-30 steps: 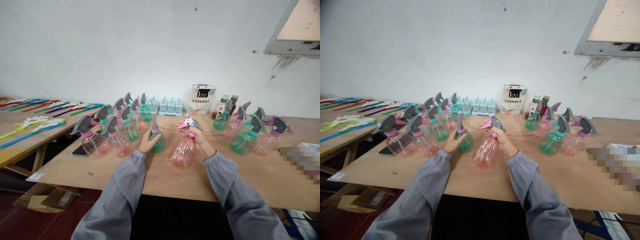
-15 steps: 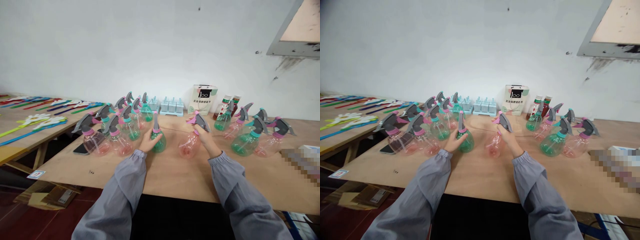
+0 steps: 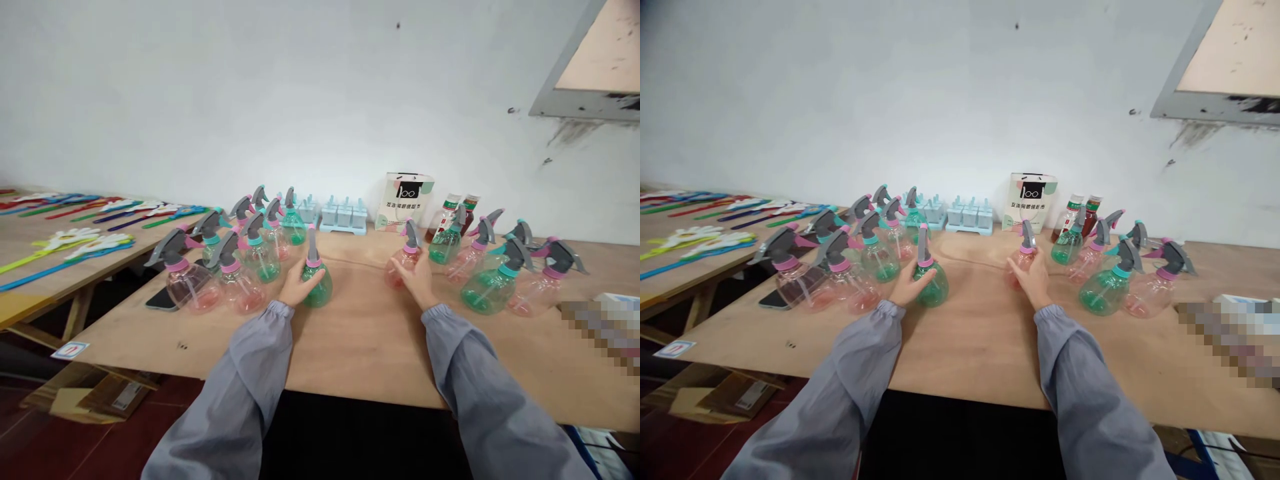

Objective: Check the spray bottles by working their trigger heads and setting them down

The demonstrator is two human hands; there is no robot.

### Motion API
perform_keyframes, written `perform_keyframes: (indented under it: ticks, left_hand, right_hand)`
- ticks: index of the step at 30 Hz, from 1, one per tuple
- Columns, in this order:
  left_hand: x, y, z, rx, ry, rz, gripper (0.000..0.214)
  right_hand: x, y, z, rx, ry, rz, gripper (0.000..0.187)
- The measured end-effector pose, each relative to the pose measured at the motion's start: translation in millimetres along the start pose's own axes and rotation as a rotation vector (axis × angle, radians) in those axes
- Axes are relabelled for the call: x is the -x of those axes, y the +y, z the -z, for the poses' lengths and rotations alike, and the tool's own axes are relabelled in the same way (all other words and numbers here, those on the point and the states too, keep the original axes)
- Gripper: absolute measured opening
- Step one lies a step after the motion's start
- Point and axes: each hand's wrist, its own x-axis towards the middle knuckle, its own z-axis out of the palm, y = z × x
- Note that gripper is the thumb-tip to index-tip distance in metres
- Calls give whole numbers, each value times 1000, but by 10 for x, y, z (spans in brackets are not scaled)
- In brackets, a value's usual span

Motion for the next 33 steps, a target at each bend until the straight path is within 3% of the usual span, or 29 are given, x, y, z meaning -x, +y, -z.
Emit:
perform_keyframes:
  ticks: [4,10,18,24,27,30,33]
  left_hand:
    - [-2,-6,-9,7,16,0,44]
    - [1,-17,-5,3,14,-10,43]
    - [18,-2,-14,8,15,-21,44]
    - [20,-18,-5,4,10,-1,43]
    - [23,-18,2,10,-29,-17,44]
    - [43,-17,-36,7,-78,-74,49]
    - [105,-21,-164,57,-131,-109,64]
  right_hand:
    - [-19,247,-110,224,2,-69,102]
    - [-362,516,-256,505,58,-117,102]
    - [-544,800,-342,503,130,-191,97]
    - [-548,856,-359,413,182,-89,97]
    - [-495,809,-323,336,284,18,91]
    - [-385,575,-272,202,335,199,81]
    - [-200,102,-259,7,147,419,68]
